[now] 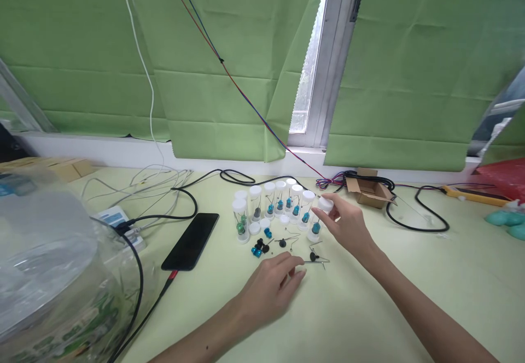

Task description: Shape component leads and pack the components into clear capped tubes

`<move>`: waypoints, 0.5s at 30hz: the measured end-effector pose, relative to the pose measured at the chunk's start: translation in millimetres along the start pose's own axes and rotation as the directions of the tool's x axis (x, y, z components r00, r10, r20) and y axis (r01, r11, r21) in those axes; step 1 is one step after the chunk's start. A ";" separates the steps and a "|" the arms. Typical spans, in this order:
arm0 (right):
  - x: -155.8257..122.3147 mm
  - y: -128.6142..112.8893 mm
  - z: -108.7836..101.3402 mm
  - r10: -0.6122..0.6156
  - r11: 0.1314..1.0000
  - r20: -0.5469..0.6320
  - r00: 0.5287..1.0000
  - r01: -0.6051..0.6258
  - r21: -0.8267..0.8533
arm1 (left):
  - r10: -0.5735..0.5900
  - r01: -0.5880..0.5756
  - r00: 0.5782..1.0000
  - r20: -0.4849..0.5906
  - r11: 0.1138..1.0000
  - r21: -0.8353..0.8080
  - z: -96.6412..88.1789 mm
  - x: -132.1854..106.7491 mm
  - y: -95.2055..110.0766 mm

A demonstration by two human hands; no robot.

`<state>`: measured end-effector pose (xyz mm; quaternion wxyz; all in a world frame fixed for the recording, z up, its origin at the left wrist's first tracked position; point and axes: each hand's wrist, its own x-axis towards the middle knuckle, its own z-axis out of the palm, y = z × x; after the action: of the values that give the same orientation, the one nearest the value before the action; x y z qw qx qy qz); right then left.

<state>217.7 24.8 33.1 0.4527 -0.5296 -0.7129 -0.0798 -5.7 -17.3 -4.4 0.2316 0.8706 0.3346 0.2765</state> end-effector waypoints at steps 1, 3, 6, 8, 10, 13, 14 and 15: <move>-1.0 2.0 2.2 -0.001 1.000 0.001 1.000 0.001 -0.003 | 0.002 -0.002 1.000 -0.004 1.000 0.001 0.0 0.2 -0.3; -3.5 6.2 6.1 -0.003 1.000 0.006 1.000 0.003 -0.006 | 0.006 -0.006 1.000 -0.010 1.000 0.001 0.3 0.4 -0.7; -7.0 12.1 10.1 -0.008 1.000 0.006 1.000 0.009 -0.009 | 0.010 -0.010 1.000 -0.009 1.000 0.007 1.2 0.0 -0.7; -8.7 15.2 12.0 -0.011 1.000 -0.002 1.000 0.011 -0.008 | 0.014 -0.014 1.000 -0.005 1.000 0.015 1.8 -0.3 -0.8; -9.9 17.1 13.8 -0.015 1.000 -0.016 1.000 0.015 -0.006 | 0.015 -0.015 1.000 -0.001 1.000 0.016 2.1 -0.2 -0.8; -11.4 18.0 16.9 -0.011 1.000 -0.036 0.999 0.012 0.011 | 0.013 -0.013 1.000 -0.002 1.000 0.009 1.8 0.4 -0.6; -12.0 17.8 18.0 -0.009 1.000 -0.040 0.999 0.009 0.022 | 0.011 -0.011 1.000 -0.003 1.000 0.008 1.6 0.5 -0.4; -12.5 17.5 18.9 -0.005 0.999 -0.041 0.999 0.006 0.033 | 0.009 -0.009 1.000 -0.003 1.000 0.007 1.3 0.6 -0.1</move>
<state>221.9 35.0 6.6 0.4755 -0.5185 -0.7062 -0.0802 -4.5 -17.0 -5.2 0.2267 0.8726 0.3319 0.2775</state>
